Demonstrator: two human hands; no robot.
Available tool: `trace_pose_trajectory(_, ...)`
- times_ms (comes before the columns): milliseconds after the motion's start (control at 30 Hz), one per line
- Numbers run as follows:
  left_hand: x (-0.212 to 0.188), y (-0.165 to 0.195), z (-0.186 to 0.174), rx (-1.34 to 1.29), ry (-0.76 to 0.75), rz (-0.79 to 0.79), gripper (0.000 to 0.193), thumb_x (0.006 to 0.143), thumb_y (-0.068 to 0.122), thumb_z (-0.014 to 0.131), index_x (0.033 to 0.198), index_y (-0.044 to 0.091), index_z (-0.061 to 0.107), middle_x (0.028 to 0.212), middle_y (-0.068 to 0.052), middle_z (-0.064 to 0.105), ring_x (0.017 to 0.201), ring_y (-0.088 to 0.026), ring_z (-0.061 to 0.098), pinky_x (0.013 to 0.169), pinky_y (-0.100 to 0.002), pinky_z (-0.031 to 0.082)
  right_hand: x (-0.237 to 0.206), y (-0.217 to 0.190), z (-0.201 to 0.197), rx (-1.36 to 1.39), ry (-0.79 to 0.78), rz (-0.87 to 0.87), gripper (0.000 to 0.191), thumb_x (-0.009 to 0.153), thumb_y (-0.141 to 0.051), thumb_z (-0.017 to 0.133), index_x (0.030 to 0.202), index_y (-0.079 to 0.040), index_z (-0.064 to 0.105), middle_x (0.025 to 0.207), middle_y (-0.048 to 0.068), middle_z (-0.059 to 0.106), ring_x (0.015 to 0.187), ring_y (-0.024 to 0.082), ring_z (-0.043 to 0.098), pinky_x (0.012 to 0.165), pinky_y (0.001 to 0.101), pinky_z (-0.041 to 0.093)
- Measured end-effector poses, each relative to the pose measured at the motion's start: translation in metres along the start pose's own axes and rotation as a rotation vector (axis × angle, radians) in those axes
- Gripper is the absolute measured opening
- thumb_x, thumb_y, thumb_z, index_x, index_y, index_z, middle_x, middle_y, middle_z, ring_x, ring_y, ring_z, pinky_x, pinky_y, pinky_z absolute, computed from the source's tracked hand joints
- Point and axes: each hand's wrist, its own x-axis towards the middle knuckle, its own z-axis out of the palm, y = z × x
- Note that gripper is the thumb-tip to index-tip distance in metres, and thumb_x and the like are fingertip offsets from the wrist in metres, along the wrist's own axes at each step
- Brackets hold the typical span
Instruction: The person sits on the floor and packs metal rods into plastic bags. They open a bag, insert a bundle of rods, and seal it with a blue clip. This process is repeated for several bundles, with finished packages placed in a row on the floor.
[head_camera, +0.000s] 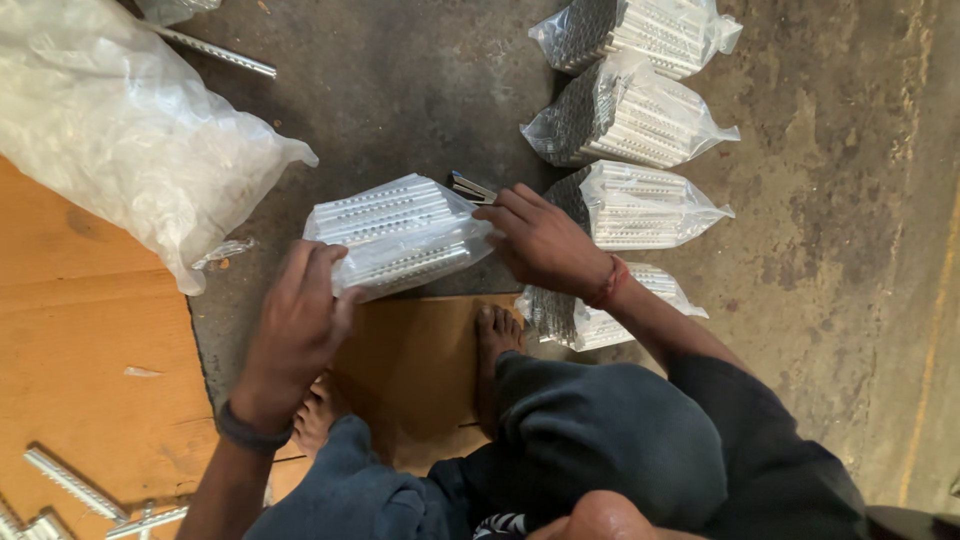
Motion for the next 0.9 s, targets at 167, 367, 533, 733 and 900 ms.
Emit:
trace_pose_trajectory(167,-0.002,-0.004,0.008,0.076,-0.006,0.001,0.020,0.072,0.003,0.054,0.091,-0.002,0.051,0.085,-0.014,0.047,0.080,-0.030,0.048,0.068,-0.036,0.040,-0.006,0.006,0.009,-0.085,0.006,-0.010,0.020,0.071,-0.004,0.060,0.089,-0.001,0.052,0.080,0.009,0.046,0.073,0.022,0.044,0.062,0.0307,0.041)
trace_pose_trajectory(367,-0.001,-0.004,0.008,0.161,0.039,0.043,0.007,0.070,0.003,0.054,0.077,0.002,0.053,0.080,-0.010,0.048,0.079,-0.027,0.048,0.068,-0.034,0.041,-0.013,0.010,0.020,-0.103,0.211,-0.030,0.013,0.067,-0.002,0.058,0.079,-0.004,0.055,0.083,0.008,0.048,0.081,0.023,0.048,0.066,0.0302,0.044)
trace_pose_trajectory(533,0.003,-0.015,0.005,0.388,0.081,0.264,0.008,0.070,0.008,0.055,0.075,0.003,0.053,0.081,-0.009,0.049,0.082,-0.026,0.049,0.071,-0.035,0.040,-0.012,0.022,0.022,-0.148,0.245,-0.129,0.012,0.067,-0.002,0.056,0.078,-0.004,0.053,0.083,0.007,0.050,0.081,0.022,0.050,0.067,0.0301,0.044)
trace_pose_trajectory(733,0.005,-0.040,0.005,0.360,-0.177,0.147,0.012,0.078,0.014,0.055,0.074,0.002,0.053,0.069,-0.009,0.051,0.065,-0.023,0.051,0.056,-0.033,0.042,-0.013,0.032,0.025,-0.074,0.165,-0.074,0.009,0.071,0.002,0.052,0.077,-0.005,0.055,0.069,0.005,0.048,0.062,0.016,0.049,0.052,0.0276,0.042)
trace_pose_trajectory(900,0.014,-0.034,-0.007,0.174,-0.219,0.102,0.010,0.076,0.014,0.055,0.080,0.005,0.053,0.076,-0.009,0.054,0.072,-0.026,0.052,0.062,-0.035,0.042,-0.017,0.033,0.022,0.052,0.161,-0.040,0.010,0.068,0.001,0.053,0.077,-0.004,0.054,0.070,0.007,0.048,0.064,0.022,0.049,0.053,0.0312,0.041)
